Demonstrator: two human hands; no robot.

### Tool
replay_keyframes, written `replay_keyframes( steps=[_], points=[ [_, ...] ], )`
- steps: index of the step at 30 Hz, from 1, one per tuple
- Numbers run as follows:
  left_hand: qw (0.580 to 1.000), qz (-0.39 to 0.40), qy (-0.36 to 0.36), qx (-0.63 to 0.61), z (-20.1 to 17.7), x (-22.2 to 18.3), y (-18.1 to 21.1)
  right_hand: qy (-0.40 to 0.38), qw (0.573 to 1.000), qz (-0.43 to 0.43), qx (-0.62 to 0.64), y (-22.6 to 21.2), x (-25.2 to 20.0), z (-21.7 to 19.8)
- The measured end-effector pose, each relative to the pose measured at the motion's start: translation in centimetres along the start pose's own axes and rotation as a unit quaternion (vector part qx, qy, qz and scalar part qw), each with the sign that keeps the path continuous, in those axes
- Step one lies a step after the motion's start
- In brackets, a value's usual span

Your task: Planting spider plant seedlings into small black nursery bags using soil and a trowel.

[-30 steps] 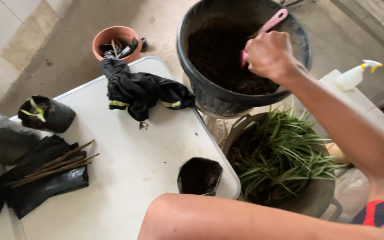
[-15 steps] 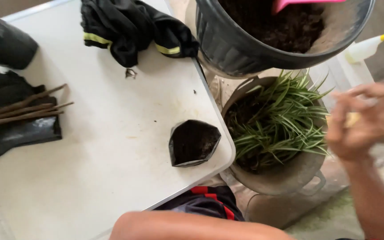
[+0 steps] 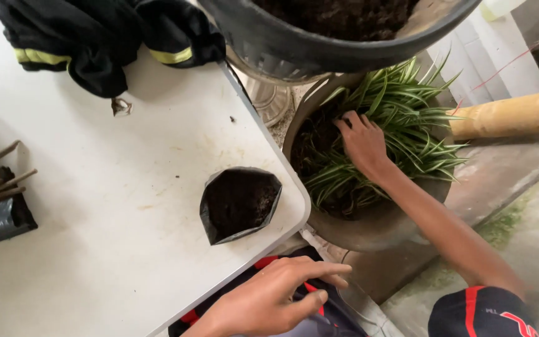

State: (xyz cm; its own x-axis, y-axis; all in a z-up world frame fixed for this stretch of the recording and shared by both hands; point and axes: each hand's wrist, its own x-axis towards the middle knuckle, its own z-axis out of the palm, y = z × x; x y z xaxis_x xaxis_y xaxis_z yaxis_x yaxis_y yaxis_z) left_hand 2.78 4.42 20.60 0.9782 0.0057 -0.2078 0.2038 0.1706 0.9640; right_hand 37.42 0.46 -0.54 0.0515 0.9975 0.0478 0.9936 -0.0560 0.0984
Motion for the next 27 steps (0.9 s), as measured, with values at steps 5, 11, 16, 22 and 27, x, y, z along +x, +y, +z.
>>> replay_keyframes(
  steps=[5, 11, 16, 22, 27],
  points=[
    [0.998, 0.009, 0.057, -0.008, -0.6, 0.6, 1.8, -0.072, 0.993, -0.04, -0.089, 4.1, 2.8, 5.1],
    [0.984, 0.03, 0.154, -0.082, -1.2, 0.1, 1.1, -0.08, 0.99, 0.015, -0.116, 6.4, 2.1, 7.1],
    [0.978, -0.003, 0.193, -0.074, -1.4, 0.2, 0.3, 0.055, 0.993, 0.032, -0.099, 6.0, 0.1, 0.0],
    [0.974, 0.016, 0.224, -0.04, -1.8, 2.0, 1.4, 0.186, 0.979, 0.017, -0.087, 6.4, -2.0, -6.1],
    [0.949, 0.11, 0.271, 0.117, -2.3, 4.2, 1.8, 0.288, 0.957, -0.03, -0.026, 5.1, -3.7, -7.1]
  ],
)
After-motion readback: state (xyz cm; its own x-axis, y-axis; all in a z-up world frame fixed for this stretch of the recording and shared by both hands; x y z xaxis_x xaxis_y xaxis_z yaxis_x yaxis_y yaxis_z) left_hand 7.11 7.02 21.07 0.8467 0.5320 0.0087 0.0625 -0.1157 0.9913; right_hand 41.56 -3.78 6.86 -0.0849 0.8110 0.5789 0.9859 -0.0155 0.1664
